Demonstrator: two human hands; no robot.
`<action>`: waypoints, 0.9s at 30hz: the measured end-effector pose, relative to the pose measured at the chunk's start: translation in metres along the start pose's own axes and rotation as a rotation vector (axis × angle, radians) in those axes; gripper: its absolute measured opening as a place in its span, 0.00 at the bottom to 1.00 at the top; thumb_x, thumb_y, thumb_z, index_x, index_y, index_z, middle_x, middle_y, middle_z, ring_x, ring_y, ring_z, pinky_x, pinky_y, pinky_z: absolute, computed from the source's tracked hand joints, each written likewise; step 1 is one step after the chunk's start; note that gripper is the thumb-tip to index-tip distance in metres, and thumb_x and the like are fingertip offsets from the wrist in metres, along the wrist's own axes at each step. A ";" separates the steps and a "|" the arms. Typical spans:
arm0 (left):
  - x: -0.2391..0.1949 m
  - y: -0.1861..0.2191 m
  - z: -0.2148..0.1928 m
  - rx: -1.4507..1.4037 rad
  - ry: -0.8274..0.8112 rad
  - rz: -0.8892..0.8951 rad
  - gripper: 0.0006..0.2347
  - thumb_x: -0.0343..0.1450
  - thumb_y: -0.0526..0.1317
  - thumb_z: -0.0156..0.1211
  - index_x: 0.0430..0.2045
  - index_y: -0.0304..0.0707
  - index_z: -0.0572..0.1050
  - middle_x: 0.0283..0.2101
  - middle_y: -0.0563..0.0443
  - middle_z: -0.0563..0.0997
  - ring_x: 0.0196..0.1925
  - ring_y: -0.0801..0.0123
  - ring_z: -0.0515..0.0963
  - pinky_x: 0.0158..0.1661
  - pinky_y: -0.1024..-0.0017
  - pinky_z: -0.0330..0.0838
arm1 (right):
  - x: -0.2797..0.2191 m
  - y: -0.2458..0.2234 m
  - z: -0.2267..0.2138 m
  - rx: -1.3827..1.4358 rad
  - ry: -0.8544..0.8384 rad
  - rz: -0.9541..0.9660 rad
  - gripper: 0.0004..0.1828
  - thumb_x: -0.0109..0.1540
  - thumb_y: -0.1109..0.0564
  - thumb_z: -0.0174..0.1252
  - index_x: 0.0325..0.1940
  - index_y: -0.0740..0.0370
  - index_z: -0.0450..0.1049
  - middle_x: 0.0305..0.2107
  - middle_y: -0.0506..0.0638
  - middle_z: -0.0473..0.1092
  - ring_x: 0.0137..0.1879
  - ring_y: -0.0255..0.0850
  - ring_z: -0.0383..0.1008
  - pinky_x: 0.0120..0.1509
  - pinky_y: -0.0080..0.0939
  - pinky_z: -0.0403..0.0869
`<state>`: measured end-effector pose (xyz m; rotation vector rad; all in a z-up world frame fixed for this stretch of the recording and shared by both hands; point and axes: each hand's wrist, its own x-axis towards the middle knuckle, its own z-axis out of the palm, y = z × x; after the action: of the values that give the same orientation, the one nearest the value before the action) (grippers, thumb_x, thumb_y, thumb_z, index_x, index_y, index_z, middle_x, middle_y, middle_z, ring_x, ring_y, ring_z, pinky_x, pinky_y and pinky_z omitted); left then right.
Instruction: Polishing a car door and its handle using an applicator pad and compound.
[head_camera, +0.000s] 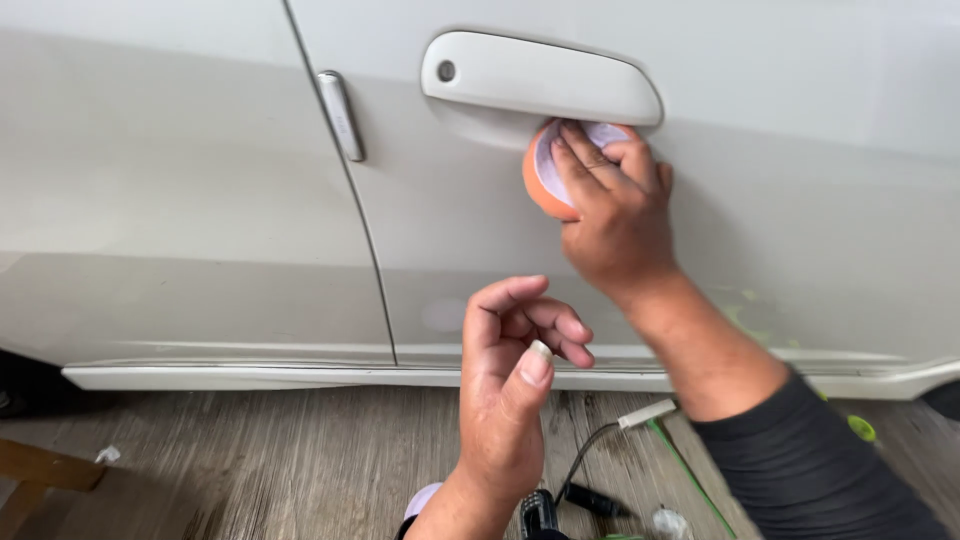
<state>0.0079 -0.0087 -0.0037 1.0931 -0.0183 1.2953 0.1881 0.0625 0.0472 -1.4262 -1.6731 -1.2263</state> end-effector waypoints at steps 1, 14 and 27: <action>0.003 -0.003 0.001 -0.005 -0.014 0.003 0.28 0.74 0.51 0.60 0.63 0.31 0.61 0.46 0.42 0.75 0.46 0.66 0.74 0.53 0.66 0.71 | -0.009 0.019 -0.006 -0.013 0.007 0.001 0.29 0.50 0.67 0.60 0.56 0.63 0.81 0.55 0.50 0.77 0.58 0.50 0.70 0.59 0.51 0.64; 0.009 -0.027 0.010 -0.021 -0.048 -0.066 0.24 0.74 0.46 0.58 0.62 0.32 0.61 0.46 0.44 0.74 0.45 0.68 0.73 0.53 0.67 0.70 | -0.035 0.069 -0.011 0.036 -0.042 -0.050 0.27 0.54 0.68 0.60 0.57 0.63 0.80 0.59 0.51 0.77 0.56 0.49 0.70 0.60 0.52 0.65; 0.010 -0.020 0.007 0.006 -0.043 -0.021 0.25 0.75 0.47 0.58 0.63 0.32 0.61 0.47 0.44 0.75 0.46 0.67 0.73 0.54 0.67 0.70 | -0.022 0.038 -0.006 -0.038 -0.051 -0.020 0.28 0.52 0.68 0.62 0.58 0.61 0.80 0.59 0.49 0.77 0.58 0.48 0.69 0.55 0.49 0.63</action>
<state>0.0300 -0.0035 -0.0069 1.1237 -0.0351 1.2531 0.2289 0.0474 0.0394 -1.4790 -1.7099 -1.2487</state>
